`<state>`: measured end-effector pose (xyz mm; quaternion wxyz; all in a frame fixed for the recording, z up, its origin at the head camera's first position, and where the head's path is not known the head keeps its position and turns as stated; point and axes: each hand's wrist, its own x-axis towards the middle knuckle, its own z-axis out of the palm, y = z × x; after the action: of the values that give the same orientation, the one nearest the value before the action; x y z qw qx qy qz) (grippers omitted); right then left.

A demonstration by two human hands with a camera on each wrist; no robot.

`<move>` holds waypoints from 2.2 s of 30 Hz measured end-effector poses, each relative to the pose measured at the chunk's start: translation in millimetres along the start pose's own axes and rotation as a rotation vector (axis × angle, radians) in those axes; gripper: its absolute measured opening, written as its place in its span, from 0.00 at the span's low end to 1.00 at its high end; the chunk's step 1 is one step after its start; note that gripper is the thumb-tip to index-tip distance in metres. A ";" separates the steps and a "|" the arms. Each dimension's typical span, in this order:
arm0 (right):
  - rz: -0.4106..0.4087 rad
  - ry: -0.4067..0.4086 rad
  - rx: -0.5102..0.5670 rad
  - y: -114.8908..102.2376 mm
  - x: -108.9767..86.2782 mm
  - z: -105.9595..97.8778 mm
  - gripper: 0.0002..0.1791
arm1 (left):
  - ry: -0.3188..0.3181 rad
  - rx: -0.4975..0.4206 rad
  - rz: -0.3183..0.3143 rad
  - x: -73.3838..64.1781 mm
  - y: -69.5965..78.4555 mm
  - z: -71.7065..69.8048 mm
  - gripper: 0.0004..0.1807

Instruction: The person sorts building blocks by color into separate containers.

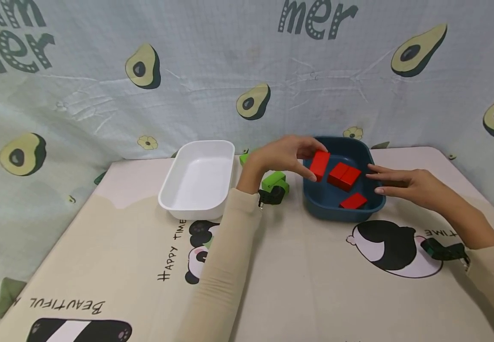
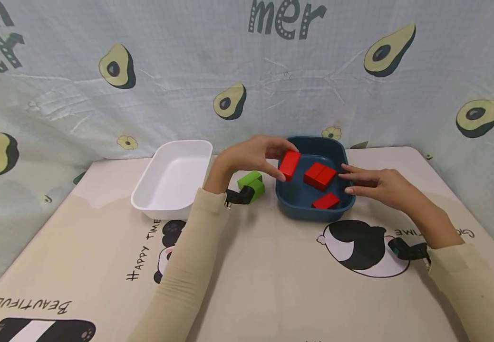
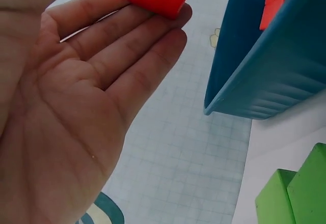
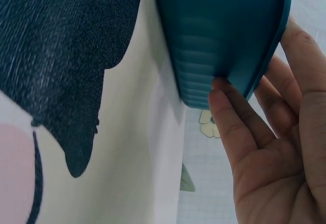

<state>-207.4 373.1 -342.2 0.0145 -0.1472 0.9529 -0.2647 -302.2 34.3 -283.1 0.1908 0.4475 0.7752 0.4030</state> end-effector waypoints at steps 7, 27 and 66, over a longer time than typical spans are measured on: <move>-0.019 0.000 -0.010 1.3 -0.4 -0.8 0.26 | -0.081 0.143 -0.018 9.7 1.5 6.7 0.33; -0.026 -0.023 0.008 -1.1 0.3 -0.5 0.27 | -0.207 0.294 -0.085 29.7 6.0 22.9 0.36; -0.038 -0.002 0.004 0.2 -1.7 -1.5 0.25 | -0.402 0.533 -0.258 57.1 23.2 32.3 0.35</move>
<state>-205.9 374.5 -341.2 0.0108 -0.1654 0.9494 -0.2668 -298.6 103.7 -280.4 0.2652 0.4505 0.8501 0.0633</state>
